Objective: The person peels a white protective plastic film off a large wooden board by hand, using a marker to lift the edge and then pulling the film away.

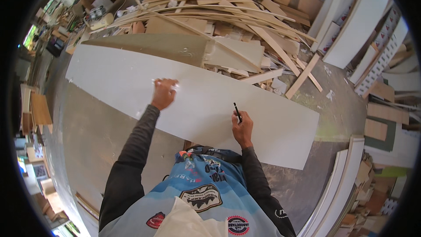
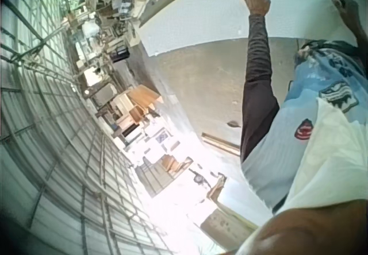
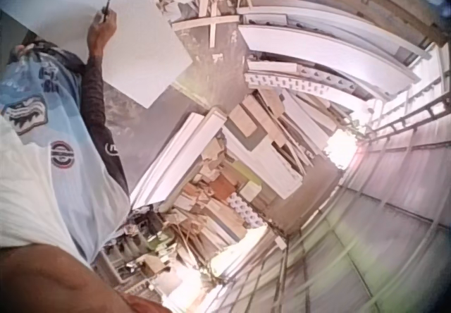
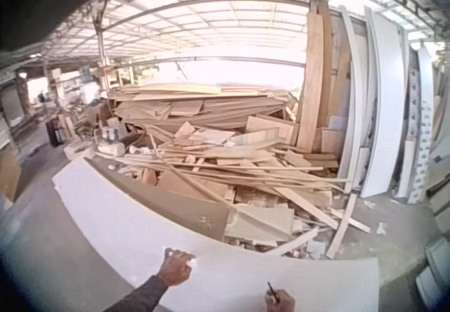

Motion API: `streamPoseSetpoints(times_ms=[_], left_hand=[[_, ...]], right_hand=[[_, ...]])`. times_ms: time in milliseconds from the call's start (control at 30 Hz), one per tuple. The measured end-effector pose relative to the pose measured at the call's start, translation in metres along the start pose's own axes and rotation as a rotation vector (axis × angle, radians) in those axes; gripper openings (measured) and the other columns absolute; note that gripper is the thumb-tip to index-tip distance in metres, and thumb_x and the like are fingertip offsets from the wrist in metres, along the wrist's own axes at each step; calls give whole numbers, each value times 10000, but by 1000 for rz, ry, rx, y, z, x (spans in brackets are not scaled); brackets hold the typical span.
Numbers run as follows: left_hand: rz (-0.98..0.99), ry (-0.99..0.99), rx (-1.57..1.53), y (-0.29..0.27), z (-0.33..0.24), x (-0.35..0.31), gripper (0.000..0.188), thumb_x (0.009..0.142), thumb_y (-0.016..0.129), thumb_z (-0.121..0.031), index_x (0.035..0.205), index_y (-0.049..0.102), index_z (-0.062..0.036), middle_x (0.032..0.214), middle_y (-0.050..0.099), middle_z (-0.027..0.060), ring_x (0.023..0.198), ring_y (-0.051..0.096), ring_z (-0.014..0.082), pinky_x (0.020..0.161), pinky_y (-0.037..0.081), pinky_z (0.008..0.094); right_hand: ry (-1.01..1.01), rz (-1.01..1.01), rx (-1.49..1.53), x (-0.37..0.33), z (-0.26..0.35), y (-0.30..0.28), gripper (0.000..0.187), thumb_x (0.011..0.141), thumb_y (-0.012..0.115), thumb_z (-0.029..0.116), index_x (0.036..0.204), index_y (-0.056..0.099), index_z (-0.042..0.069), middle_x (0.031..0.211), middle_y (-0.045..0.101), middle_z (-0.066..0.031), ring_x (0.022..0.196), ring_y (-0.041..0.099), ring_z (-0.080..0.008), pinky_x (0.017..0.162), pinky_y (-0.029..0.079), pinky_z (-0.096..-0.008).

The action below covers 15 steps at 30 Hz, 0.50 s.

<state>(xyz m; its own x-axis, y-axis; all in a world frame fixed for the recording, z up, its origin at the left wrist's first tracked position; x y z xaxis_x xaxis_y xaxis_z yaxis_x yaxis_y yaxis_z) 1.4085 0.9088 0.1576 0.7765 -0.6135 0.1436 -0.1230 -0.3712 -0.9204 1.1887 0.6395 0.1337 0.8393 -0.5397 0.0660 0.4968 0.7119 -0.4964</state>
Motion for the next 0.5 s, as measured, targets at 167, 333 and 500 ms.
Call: streamPoseSetpoints(times_ms=[167,333,500], left_hand=[[17,336,-250,62,-122,8,239,833,680,-111,1064,640,-67,1039,612,90,1063,569,273,943,422,421],[12,260,-214,89,-161,26,133,839,673,-99,948,648,-27,951,613,102,967,587,288,888,475,399],[127,373,-273,95,-159,28,161,839,651,-52,991,605,-25,1014,580,103,1019,554,293,906,463,406]], right_hand=[[94,-58,31,-7,-14,-13,146,897,669,125,994,695,19,823,671,-16,578,452,-71,541,406,-254],[140,-89,28,-23,-30,-20,134,892,674,111,990,697,22,771,647,11,570,429,-55,530,390,-243],[224,-107,74,-34,-39,-27,128,886,682,105,969,687,9,736,621,13,573,437,-57,532,389,-243]])
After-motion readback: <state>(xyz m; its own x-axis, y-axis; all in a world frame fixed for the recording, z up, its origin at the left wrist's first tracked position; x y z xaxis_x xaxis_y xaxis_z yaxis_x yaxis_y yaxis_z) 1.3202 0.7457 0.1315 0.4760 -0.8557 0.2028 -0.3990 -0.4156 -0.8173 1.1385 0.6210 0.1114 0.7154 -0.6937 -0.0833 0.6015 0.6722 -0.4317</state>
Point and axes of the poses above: each hand's wrist, its own x-axis towards the middle knuckle, its own y-axis out of the palm, z = x × y, the point moved 8 cm from there along x, towards the middle knuckle
